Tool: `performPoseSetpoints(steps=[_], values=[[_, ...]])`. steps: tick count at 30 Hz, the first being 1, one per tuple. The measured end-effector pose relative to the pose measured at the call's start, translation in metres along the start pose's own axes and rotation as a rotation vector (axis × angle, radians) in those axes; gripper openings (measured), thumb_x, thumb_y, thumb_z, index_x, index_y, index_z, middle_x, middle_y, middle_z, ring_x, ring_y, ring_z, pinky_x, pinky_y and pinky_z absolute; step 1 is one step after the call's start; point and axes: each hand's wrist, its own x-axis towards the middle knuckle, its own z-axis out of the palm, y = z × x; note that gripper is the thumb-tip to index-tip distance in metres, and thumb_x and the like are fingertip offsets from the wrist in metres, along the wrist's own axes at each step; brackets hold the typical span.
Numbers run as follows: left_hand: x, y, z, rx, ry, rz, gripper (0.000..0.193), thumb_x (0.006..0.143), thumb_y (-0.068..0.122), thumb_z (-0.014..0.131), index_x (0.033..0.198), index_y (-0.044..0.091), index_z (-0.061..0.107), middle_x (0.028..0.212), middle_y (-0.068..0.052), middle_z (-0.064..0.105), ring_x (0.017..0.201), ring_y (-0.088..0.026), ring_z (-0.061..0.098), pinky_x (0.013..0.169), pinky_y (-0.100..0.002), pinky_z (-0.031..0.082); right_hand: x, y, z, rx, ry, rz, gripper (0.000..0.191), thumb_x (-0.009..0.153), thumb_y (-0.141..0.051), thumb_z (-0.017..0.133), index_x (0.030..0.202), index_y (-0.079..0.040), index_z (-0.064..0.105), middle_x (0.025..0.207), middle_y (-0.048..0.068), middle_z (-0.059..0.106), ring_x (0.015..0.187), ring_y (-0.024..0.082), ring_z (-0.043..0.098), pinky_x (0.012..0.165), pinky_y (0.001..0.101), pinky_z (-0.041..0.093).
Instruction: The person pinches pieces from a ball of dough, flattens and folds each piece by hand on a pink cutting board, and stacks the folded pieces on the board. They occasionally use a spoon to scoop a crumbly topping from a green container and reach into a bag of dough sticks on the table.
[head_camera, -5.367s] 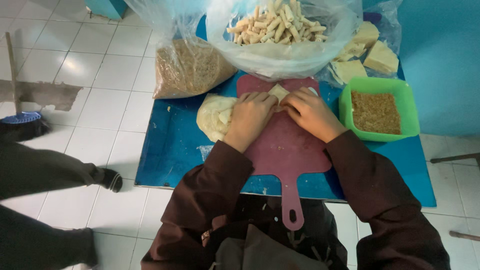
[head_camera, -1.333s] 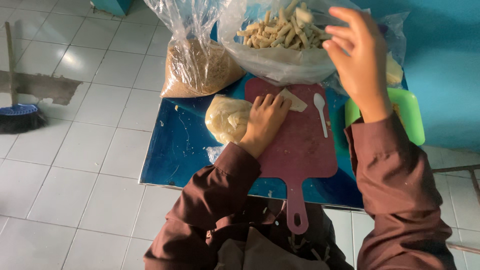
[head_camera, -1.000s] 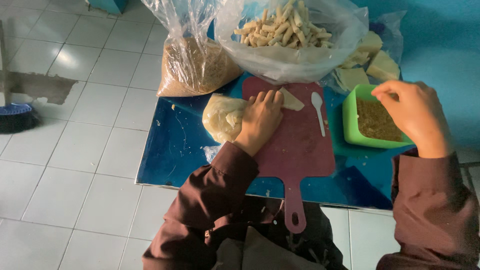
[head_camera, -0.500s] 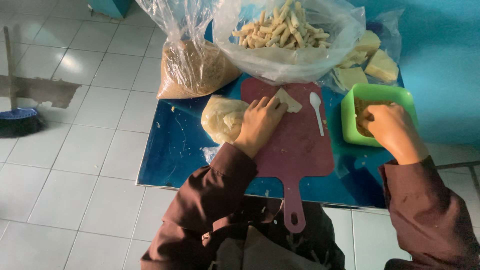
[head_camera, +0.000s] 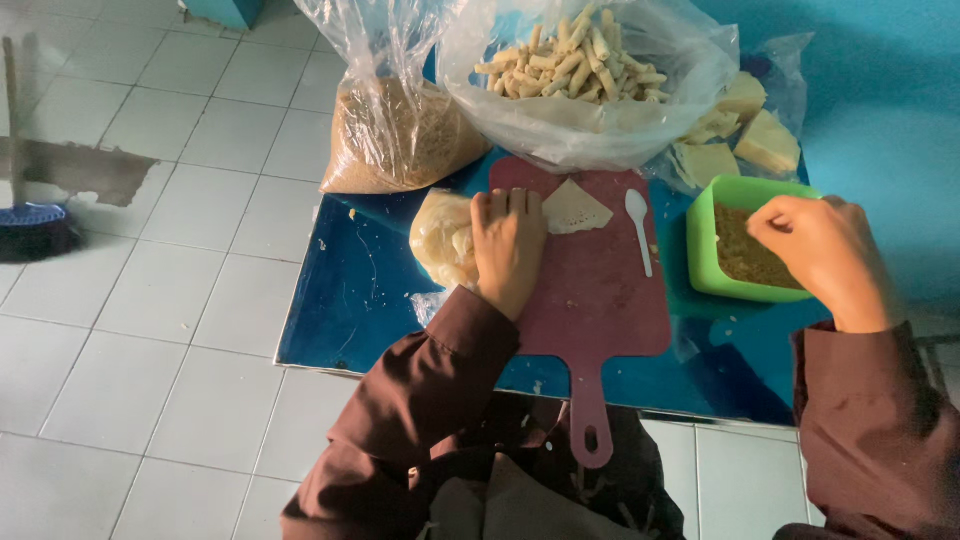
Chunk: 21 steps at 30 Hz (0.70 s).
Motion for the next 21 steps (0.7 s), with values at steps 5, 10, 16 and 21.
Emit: performPoseSetpoints(steps=[5, 10, 16, 21], values=[[0.000, 0.000, 0.007, 0.052, 0.013, -0.028, 0.008, 0.087, 0.015, 0.061, 0.090, 0.007, 0.062, 0.091, -0.012, 0.061, 0.098, -0.030, 0.058, 0.096, -0.045, 0.041, 0.019, -0.036, -0.021, -0.113, 0.139, -0.218, 0.010, 0.101, -0.015, 0.076, 0.094, -0.007, 0.076, 0.091, 0.010, 0.074, 0.078, 0.030, 0.064, 0.083, 0.0381, 0.053], [-0.002, -0.002, 0.013, 0.124, -0.038, -0.007, 0.006, 0.086, 0.014, 0.061, 0.089, 0.009, 0.061, 0.093, -0.011, 0.062, 0.099, -0.029, 0.059, 0.094, -0.044, 0.041, 0.055, -0.103, 0.036, 0.167, 0.150, -0.482, 0.004, 0.090, -0.011, 0.076, 0.093, -0.009, 0.074, 0.087, 0.008, 0.072, 0.085, 0.031, 0.062, 0.075, 0.0389, 0.050], [-0.002, -0.001, 0.024, 0.010, -0.043, -0.022, 0.007, 0.090, 0.016, 0.061, 0.091, 0.010, 0.059, 0.088, -0.009, 0.065, 0.093, -0.029, 0.062, 0.092, -0.047, 0.041, 0.060, -0.126, 0.112, 0.143, 0.113, -0.585, 0.010, 0.084, -0.007, 0.078, 0.089, -0.005, 0.069, 0.090, 0.008, 0.071, 0.094, 0.029, 0.062, 0.086, 0.0387, 0.048], [-0.004, 0.002, 0.028, -0.067, -0.053, -0.027, 0.012, 0.091, 0.017, 0.063, 0.098, 0.009, 0.058, 0.089, -0.008, 0.068, 0.093, -0.028, 0.064, 0.095, -0.047, 0.042, 0.049, -0.111, 0.118, 0.126, 0.223, -0.615, 0.012, 0.080, -0.013, 0.080, 0.091, -0.012, 0.078, 0.091, 0.001, 0.073, 0.098, 0.027, 0.062, 0.090, 0.0426, 0.043]])
